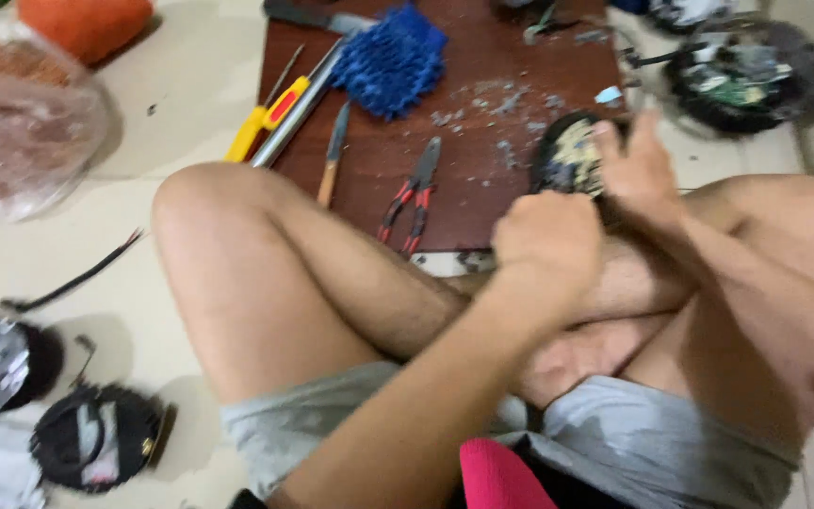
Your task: The person sits cross-legged on the floor and uses a screwdriver and pliers to scrape and remove material from a circular electronic component. They repeatedly switch between tools to clean the surface and trim wires attached to the device.
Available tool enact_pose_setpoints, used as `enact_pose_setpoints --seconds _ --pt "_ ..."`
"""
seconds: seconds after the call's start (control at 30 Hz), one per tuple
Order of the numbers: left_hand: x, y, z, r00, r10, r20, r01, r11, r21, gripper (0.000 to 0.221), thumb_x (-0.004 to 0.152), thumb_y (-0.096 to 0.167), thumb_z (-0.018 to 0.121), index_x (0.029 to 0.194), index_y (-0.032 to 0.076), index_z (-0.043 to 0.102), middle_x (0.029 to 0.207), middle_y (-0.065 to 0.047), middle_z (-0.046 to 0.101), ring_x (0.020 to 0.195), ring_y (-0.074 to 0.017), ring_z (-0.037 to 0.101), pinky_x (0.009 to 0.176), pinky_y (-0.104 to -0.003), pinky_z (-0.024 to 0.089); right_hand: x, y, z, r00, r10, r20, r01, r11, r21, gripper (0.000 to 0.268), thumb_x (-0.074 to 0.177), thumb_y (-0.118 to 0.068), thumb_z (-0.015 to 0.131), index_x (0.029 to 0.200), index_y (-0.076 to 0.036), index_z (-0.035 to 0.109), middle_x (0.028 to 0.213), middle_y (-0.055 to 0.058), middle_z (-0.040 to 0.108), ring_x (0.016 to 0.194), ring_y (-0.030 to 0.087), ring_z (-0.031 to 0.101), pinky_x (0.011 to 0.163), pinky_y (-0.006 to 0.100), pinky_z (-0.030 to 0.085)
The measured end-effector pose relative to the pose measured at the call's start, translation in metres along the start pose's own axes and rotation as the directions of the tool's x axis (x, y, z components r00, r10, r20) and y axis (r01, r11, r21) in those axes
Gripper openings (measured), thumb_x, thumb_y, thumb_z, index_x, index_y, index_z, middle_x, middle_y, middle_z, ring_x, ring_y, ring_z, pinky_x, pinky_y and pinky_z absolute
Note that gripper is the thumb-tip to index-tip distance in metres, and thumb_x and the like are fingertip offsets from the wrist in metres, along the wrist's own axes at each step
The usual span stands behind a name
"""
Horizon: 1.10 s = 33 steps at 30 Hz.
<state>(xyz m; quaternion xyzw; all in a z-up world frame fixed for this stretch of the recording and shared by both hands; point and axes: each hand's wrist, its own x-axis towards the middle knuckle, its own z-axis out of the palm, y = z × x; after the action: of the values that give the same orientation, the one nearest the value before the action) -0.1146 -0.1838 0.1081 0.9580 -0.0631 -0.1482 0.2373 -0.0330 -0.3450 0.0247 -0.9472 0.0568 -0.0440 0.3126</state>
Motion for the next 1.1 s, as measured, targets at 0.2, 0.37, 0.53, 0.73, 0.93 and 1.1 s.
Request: enact_pose_setpoints --seconds 0.2,0.37,0.53,0.73,0.93,1.1 --pt "-0.002 -0.083 -0.025 0.972 -0.143 0.188 0.203 0.910 -0.362 0.043 0.094 0.030 0.053 0.129 0.022 0.076 0.122 -0.005 0.080 0.113 -0.0309 0.073 0.098 -0.042 0.057 -0.003 -0.031 -0.013 0.989 0.091 0.113 -0.092 0.996 0.004 0.043 0.120 -0.035 0.032 0.141 0.002 0.039 0.125 0.035 0.060 0.112 0.055 0.059 0.095 0.068 0.041" --pt "-0.015 -0.074 -0.036 0.999 -0.021 0.043 0.024 0.997 -0.075 0.034 0.090 0.024 0.057 0.115 0.016 0.079 0.114 -0.016 0.077 0.103 -0.0427 0.073 0.089 -0.053 0.059 -0.014 -0.045 -0.015 0.982 0.128 0.137 -0.131 0.991 0.014 0.045 0.120 -0.032 0.029 0.142 0.006 0.039 0.121 0.037 0.059 0.110 0.054 0.060 0.095 0.069 0.043" --pt "-0.025 -0.079 -0.022 0.996 0.089 -0.010 -0.088 0.993 0.078 0.026 0.088 0.010 0.061 0.110 0.010 0.075 0.104 -0.021 0.077 0.095 -0.0426 0.076 0.078 -0.053 0.062 -0.024 -0.046 -0.020 0.978 0.152 0.141 -0.156 0.988 0.019 0.034 0.126 -0.033 0.039 0.128 0.001 0.041 0.099 0.020 0.056 0.089 0.039 0.062 0.081 0.063 0.052" --pt "-0.030 -0.103 0.001 0.999 0.026 0.030 -0.023 0.996 -0.088 0.041 0.094 0.019 0.056 0.133 0.019 0.068 0.107 -0.022 0.076 0.094 -0.0473 0.073 0.080 -0.060 0.059 -0.012 -0.029 -0.012 0.982 0.165 0.091 -0.156 0.983 -0.095 0.064 0.112 -0.038 0.063 0.144 0.014 0.045 0.124 0.035 0.063 0.108 0.051 0.065 0.094 0.060 0.049" --pt "-0.027 -0.098 -0.030 0.971 -0.066 0.229 0.117 0.969 -0.218 0.052 0.095 0.022 0.054 0.146 0.022 0.064 0.128 -0.014 0.075 0.112 -0.0363 0.073 0.100 -0.053 0.056 -0.002 -0.014 -0.012 0.967 0.164 0.194 -0.135 0.978 -0.158 0.057 0.103 -0.035 0.076 0.136 0.009 0.061 0.113 0.031 0.071 0.097 0.045 0.071 0.088 0.054 0.055" --pt "-0.005 -0.116 -0.047 0.867 -0.060 0.494 0.417 0.630 -0.655 0.047 0.105 0.018 0.052 0.147 0.002 0.063 0.074 -0.002 0.054 0.046 -0.0055 0.032 0.041 -0.024 0.023 0.009 -0.001 -0.005 0.930 0.243 0.277 -0.271 0.961 0.064 0.046 0.102 -0.018 0.079 0.134 0.011 0.063 0.114 0.026 0.073 0.092 0.034 0.072 0.081 0.043 0.059"
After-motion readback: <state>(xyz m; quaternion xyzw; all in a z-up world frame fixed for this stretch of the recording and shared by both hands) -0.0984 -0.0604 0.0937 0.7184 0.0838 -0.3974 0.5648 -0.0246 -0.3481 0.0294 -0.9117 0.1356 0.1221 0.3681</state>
